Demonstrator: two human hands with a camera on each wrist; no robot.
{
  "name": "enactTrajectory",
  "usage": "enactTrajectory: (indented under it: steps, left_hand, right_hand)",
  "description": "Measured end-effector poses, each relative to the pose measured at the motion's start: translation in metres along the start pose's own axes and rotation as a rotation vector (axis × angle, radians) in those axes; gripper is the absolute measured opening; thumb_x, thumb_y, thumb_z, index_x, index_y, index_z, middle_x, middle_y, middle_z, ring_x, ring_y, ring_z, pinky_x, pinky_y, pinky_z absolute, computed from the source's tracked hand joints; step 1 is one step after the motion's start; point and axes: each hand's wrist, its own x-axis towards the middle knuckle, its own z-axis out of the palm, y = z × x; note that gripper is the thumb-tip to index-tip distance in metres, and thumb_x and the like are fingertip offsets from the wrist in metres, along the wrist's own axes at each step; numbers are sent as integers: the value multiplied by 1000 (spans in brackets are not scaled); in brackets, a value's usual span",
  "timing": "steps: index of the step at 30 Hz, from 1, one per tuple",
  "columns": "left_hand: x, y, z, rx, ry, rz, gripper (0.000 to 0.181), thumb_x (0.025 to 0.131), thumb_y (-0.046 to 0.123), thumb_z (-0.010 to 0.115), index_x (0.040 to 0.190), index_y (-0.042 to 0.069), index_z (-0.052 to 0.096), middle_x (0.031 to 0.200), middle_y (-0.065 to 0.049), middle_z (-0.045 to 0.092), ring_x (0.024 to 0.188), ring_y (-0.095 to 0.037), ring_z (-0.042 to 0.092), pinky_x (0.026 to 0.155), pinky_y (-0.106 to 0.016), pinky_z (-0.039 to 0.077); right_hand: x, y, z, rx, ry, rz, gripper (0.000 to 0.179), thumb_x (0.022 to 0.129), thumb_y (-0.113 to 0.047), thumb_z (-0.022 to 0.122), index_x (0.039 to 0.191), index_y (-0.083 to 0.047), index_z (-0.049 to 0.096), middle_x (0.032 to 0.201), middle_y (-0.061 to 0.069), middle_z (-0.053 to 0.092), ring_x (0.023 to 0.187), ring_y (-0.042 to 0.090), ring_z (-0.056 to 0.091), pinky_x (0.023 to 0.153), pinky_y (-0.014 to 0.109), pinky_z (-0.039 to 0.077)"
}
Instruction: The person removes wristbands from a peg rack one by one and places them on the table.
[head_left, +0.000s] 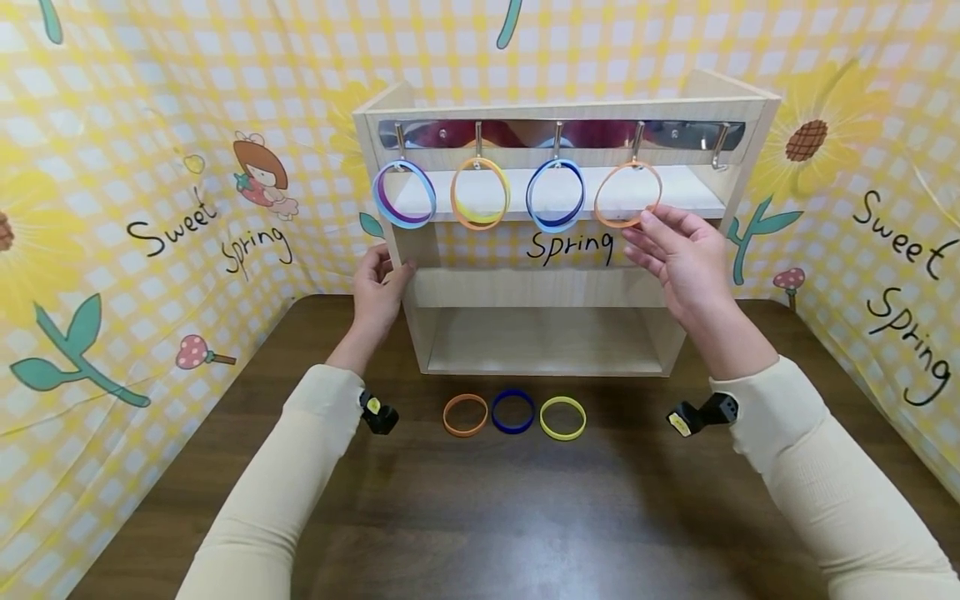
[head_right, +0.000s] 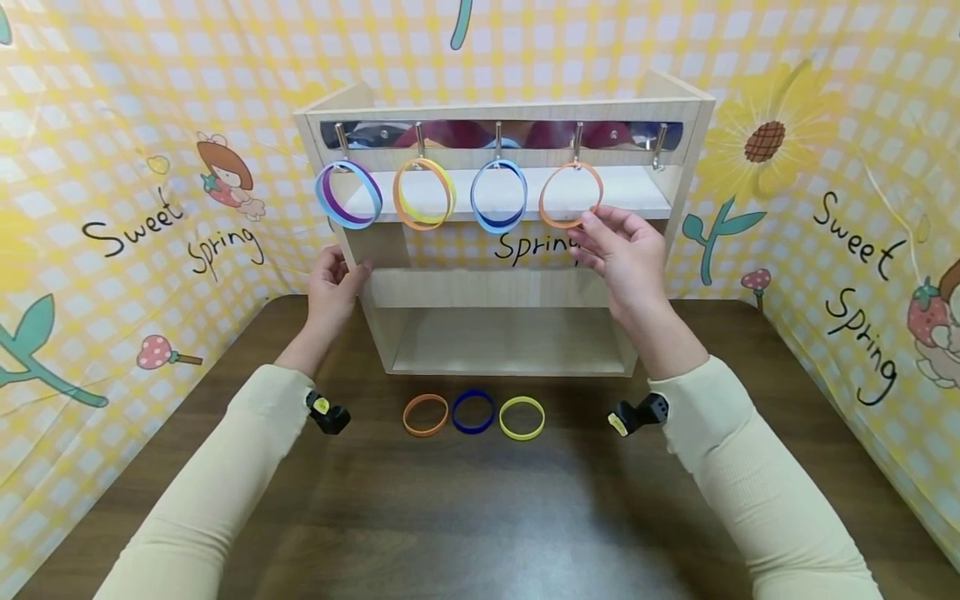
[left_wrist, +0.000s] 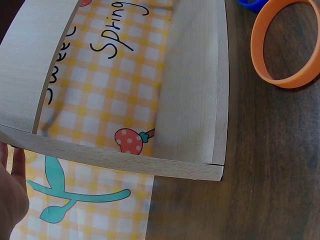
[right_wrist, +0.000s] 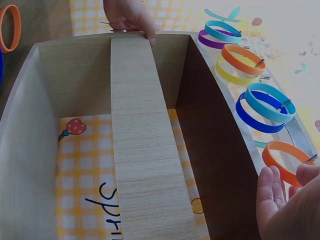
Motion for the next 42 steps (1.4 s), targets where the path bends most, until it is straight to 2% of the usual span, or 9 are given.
enactTrajectory:
  steps: [4, 6, 17, 22, 25, 30, 32, 38, 42]
  left_hand:
    - [0, 1, 0, 8, -2, -20, 36, 90, 3, 63, 123, -8, 53, 102, 2, 58, 100, -14, 56, 82, -28, 49]
    - [0, 1, 0, 9, -3, -21, 36, 90, 3, 63, 123, -8, 53, 102, 3, 57, 100, -15, 55, 82, -29, 49]
    - [0, 0, 0, -1, -2, 0, 35, 90, 0, 63, 122, -9, 53, 103, -2, 57, 98, -14, 55, 80, -27, 49]
    - [0, 1, -1, 7, -12, 2, 38, 90, 1, 62, 124, -12, 51, 104, -2, 57, 100, -15, 55, 81, -27, 48]
    - [0, 2, 0, 10, -16, 3, 39, 90, 2, 62, 125, -12, 51, 106, -5, 57, 100, -14, 55, 81, -27, 48]
    - [0, 0, 1, -3, -24, 22, 39, 90, 1, 62, 124, -14, 50, 115, -28, 53, 97, -13, 55, 79, -26, 48]
    - [0, -1, 2, -11, -27, 26, 38, 90, 1, 62, 124, -14, 50, 117, -32, 51, 96, -13, 55, 79, -26, 48]
    - [1, -1, 2, -10, -19, 6, 33, 90, 2, 64, 120, -7, 55, 114, -26, 53, 96, -14, 56, 79, -26, 48]
    - [1, 0, 1, -17, -12, 6, 33, 90, 3, 64, 119, -8, 54, 114, -26, 53, 97, -15, 56, 78, -26, 49]
  right_hand:
    - [0, -2, 0, 37, -3, -2, 38, 85, -11, 74, 115, 3, 56, 102, 12, 67, 84, 19, 70, 73, 29, 56]
    - [0, -4, 1, 55, -6, -6, 34, 85, -9, 73, 113, 3, 57, 101, 13, 67, 83, 19, 70, 73, 29, 56]
    - [-5, -12, 4, 111, -25, -54, 27, 85, -7, 73, 105, 3, 58, 96, 14, 65, 81, 20, 70, 70, 30, 56]
    - [-10, -17, 2, 148, -43, -78, 30, 84, -6, 74, 106, 4, 58, 97, 15, 65, 79, 22, 70, 69, 31, 57]
    - [-14, -20, 1, 162, -51, -85, 27, 84, -5, 73, 105, 5, 59, 95, 16, 66, 77, 22, 70, 68, 31, 57]
    - [-23, -23, -6, 118, -80, -82, 25, 86, -6, 72, 104, 5, 59, 92, 14, 66, 76, 22, 69, 68, 31, 57]
    - [-27, -23, -9, 82, -96, -81, 24, 86, -8, 72, 103, 3, 60, 92, 13, 66, 76, 21, 68, 69, 30, 57]
    - [-37, -15, -21, 37, -139, -62, 20, 88, -10, 71, 101, 1, 62, 88, 12, 68, 78, 20, 68, 71, 30, 57]
    - [-42, -7, -29, 11, -165, -37, 17, 89, -10, 70, 100, 1, 62, 88, 11, 69, 79, 19, 69, 72, 30, 57]
